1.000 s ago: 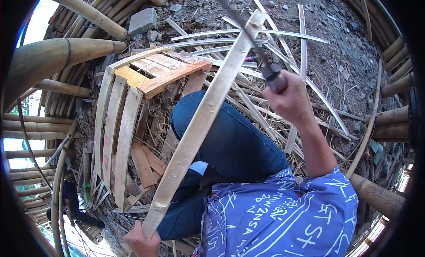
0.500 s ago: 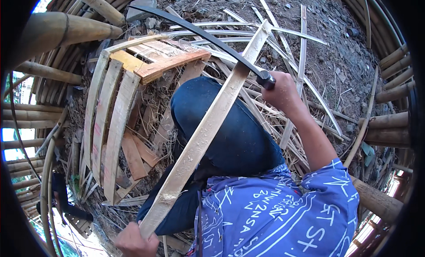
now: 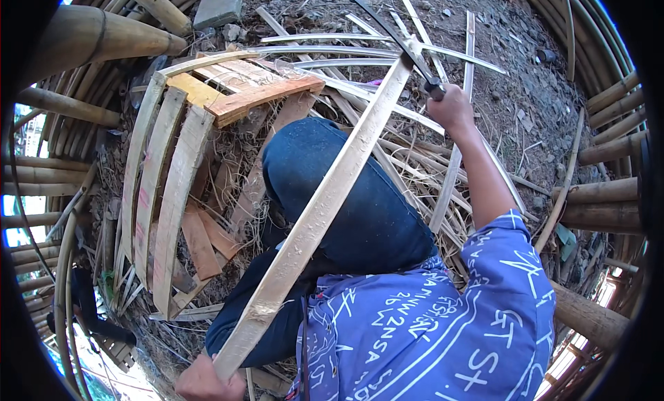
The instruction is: The person shaves a piece of wood using a machete, removing thin layers of material to smooth the surface. The person holds the wood by hand and draws the blade along the grain.
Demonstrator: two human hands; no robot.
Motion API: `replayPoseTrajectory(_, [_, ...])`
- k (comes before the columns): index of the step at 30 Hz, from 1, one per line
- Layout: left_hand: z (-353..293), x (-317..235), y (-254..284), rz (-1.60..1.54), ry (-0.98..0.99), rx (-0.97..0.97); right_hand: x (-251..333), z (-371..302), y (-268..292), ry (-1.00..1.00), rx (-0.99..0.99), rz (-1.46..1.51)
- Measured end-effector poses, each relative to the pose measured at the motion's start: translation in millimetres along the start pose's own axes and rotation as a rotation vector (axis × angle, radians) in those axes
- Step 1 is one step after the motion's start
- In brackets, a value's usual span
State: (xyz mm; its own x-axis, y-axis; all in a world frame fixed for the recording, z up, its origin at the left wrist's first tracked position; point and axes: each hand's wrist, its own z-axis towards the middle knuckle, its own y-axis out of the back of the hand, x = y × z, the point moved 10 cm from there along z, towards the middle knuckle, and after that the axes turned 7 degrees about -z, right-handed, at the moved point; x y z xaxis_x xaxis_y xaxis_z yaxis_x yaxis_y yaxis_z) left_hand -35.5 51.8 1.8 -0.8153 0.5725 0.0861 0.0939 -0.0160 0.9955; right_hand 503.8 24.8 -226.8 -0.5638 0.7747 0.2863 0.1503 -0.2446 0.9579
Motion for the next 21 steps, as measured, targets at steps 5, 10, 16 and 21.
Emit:
replayPoseTrajectory(5, [0.7, 13.5, -4.5, 0.018, 0.07, 0.03, 12.9, -20.4, 35.5, 0.031, -0.082, 0.094])
replayPoseTrajectory(10, [11.0, 9.1, -4.1, 0.018, 0.024, -0.035, 47.9, -68.6, 50.6, 0.052, 0.081, 0.352])
replayPoseTrajectory(16, [26.4, -5.1, 9.7, 0.119, 0.013, 0.015, 92.3, -93.9, 40.9, 0.311, 0.217, 0.076])
replayPoseTrajectory(21, [14.0, -8.0, 33.3, 0.194, -0.003, -0.104, 23.4, -35.3, -2.4, 0.057, 0.261, -0.044])
